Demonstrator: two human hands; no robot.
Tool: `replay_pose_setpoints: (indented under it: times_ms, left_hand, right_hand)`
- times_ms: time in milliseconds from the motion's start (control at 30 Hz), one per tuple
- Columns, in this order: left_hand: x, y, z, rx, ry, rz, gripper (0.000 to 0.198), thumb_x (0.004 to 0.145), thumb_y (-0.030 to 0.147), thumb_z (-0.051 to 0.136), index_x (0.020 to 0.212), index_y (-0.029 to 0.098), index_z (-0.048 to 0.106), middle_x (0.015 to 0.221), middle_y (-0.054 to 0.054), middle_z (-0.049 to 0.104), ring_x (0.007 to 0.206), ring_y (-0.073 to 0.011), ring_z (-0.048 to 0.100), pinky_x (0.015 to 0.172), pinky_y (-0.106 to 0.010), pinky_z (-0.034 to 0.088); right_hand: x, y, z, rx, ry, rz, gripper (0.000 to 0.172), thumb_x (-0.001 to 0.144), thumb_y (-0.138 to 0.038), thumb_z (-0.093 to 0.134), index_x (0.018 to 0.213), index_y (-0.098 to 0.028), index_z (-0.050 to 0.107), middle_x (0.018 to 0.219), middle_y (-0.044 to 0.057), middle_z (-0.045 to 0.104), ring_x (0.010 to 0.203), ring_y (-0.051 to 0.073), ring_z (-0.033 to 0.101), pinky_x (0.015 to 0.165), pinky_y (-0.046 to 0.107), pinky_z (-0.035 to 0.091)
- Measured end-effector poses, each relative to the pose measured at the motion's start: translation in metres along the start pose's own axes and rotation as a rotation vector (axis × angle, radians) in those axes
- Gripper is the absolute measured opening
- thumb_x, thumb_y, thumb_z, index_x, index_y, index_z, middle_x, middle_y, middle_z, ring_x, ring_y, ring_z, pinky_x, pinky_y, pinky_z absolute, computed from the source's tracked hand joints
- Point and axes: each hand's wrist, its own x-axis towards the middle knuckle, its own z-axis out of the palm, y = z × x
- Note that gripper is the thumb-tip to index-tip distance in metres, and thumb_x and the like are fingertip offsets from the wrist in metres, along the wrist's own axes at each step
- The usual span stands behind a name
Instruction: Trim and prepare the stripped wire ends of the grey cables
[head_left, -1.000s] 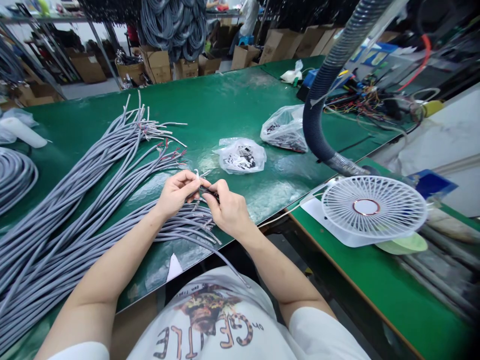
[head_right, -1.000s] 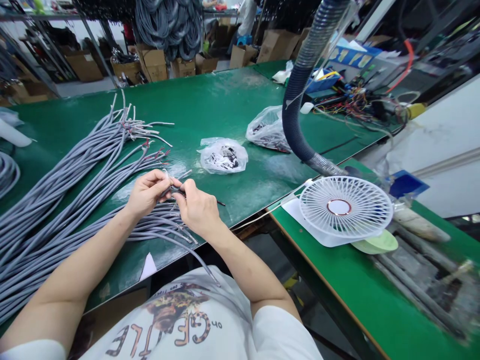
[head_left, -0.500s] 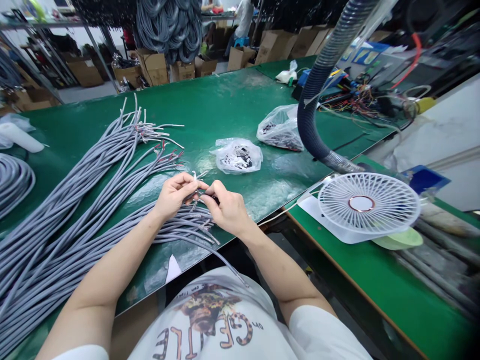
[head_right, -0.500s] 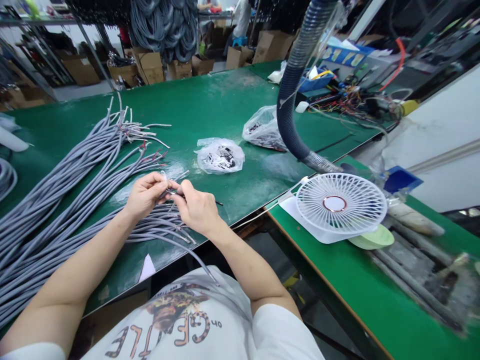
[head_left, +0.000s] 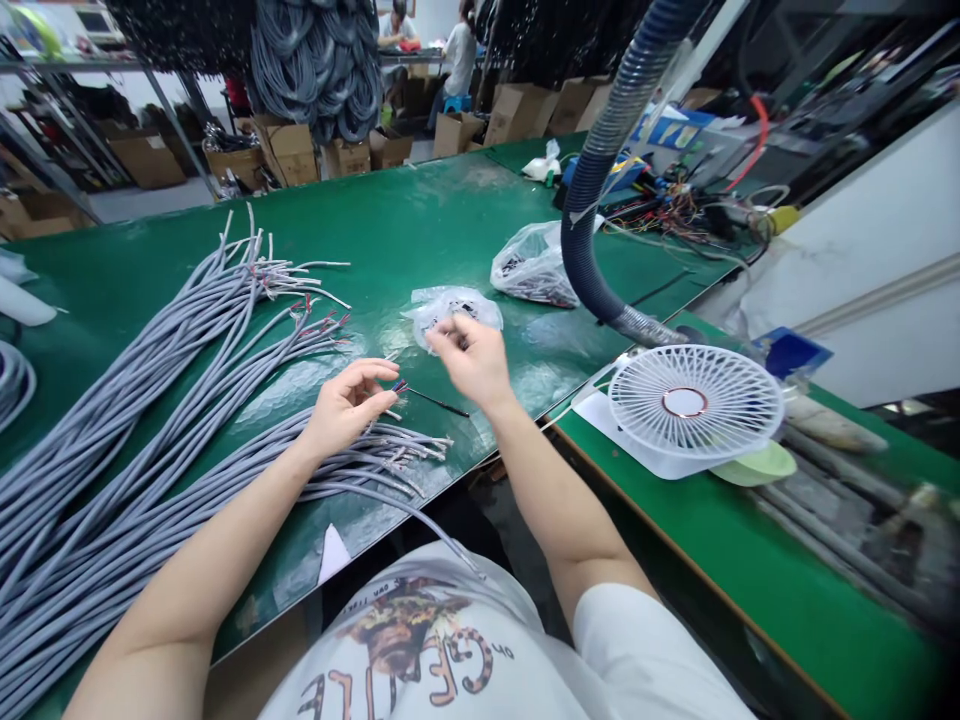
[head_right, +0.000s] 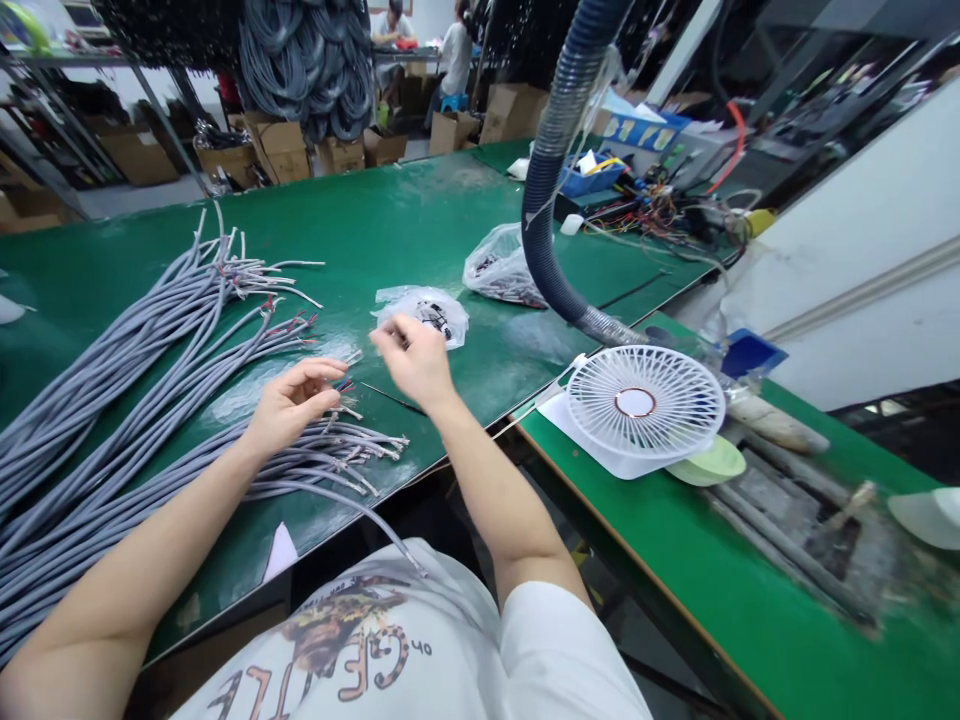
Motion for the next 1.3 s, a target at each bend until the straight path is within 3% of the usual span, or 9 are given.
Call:
replay_pose_setpoints:
  times_ms: [133,233,333,500,600,700,900,1167,1300]
  left_hand:
    - [0.001,0.0,0.0,0.053,0.009,-0.053,0.025,0.07,0.03,0.073,0.088,0.014,0.066,0.08,-0.003,0.063,0.058,-0.008,0.053,0.052,-0.02,0.043]
    - [0.002,0.0,0.0,0.074,0.024,-0.087,0.023,0.068,0.031,0.073,0.081,0.014,0.064,0.067,0.0,0.061,0.056,-0.0084,0.053,0.053,-0.02,0.042]
    - [0.002,0.0,-0.002,0.149,0.068,-0.085,0.019,0.069,0.031,0.071,0.077,0.014,0.064,0.066,0.0,0.062,0.056,-0.0096,0.054,0.056,-0.022,0.043]
    - [0.002,0.007,-0.004,0.374,0.132,0.105,0.01,0.072,0.027,0.07,0.071,0.017,0.068,0.07,-0.002,0.065,0.067,-0.0125,0.056,0.064,-0.025,0.044]
    - [0.001,0.014,-0.005,0.41,0.145,0.198,0.008,0.072,0.024,0.07,0.07,0.017,0.068,0.07,-0.003,0.065,0.068,-0.0126,0.056,0.059,-0.024,0.042]
    - [0.0,0.017,-0.005,0.411,0.138,0.188,0.007,0.073,0.024,0.069,0.073,0.017,0.069,0.07,-0.003,0.065,0.063,-0.011,0.055,0.054,-0.022,0.041]
    - [-0.004,0.02,-0.006,0.427,0.159,0.114,0.009,0.072,0.026,0.07,0.073,0.017,0.069,0.071,-0.002,0.067,0.062,-0.0111,0.058,0.056,-0.021,0.045]
    - [-0.005,0.03,-0.004,0.327,0.225,0.002,0.013,0.069,0.029,0.071,0.072,0.016,0.07,0.07,-0.002,0.07,0.06,-0.0119,0.061,0.055,-0.021,0.048]
    - [-0.004,0.03,-0.005,0.239,0.239,-0.048,0.016,0.067,0.029,0.072,0.071,0.014,0.07,0.068,-0.002,0.069,0.056,-0.0112,0.059,0.053,-0.021,0.048]
  right_hand:
    - [0.041,0.047,-0.029,-0.349,0.077,0.18,0.016,0.072,-0.021,0.059,0.086,-0.016,0.066,0.076,0.005,0.064,0.072,0.02,0.056,0.071,0.032,0.043]
    - [0.038,0.058,-0.041,-0.309,0.243,0.128,0.03,0.074,-0.02,0.056,0.102,-0.015,0.064,0.087,0.008,0.066,0.081,0.021,0.058,0.077,0.034,0.045]
    - [0.009,0.041,-0.036,-0.049,0.271,0.072,0.026,0.078,-0.027,0.057,0.098,-0.015,0.066,0.08,0.004,0.064,0.07,0.016,0.056,0.068,0.029,0.046]
    - [-0.038,-0.006,-0.004,0.306,-0.088,0.17,0.023,0.073,-0.037,0.068,0.083,-0.016,0.068,0.066,-0.002,0.056,0.05,0.007,0.038,0.049,0.021,0.034]
    - [-0.048,-0.02,0.015,0.418,-0.174,0.195,0.027,0.071,-0.038,0.071,0.087,-0.016,0.068,0.065,-0.003,0.053,0.047,0.004,0.03,0.044,0.02,0.026]
    - [-0.049,-0.026,0.025,0.494,-0.185,0.206,0.026,0.071,-0.037,0.071,0.084,-0.016,0.067,0.066,-0.003,0.055,0.046,0.004,0.03,0.043,0.02,0.023]
    - [-0.048,-0.034,0.029,0.597,-0.136,0.231,0.02,0.071,-0.034,0.068,0.073,-0.015,0.063,0.063,-0.002,0.056,0.051,0.006,0.04,0.048,0.021,0.032]
    - [-0.048,-0.031,0.037,0.578,-0.106,0.163,0.019,0.076,-0.035,0.064,0.077,-0.016,0.062,0.067,-0.001,0.059,0.058,0.009,0.048,0.058,0.023,0.039]
    - [-0.047,-0.035,0.039,0.575,-0.09,0.14,0.016,0.077,-0.033,0.062,0.075,-0.016,0.06,0.065,-0.002,0.058,0.054,0.007,0.044,0.054,0.022,0.037]
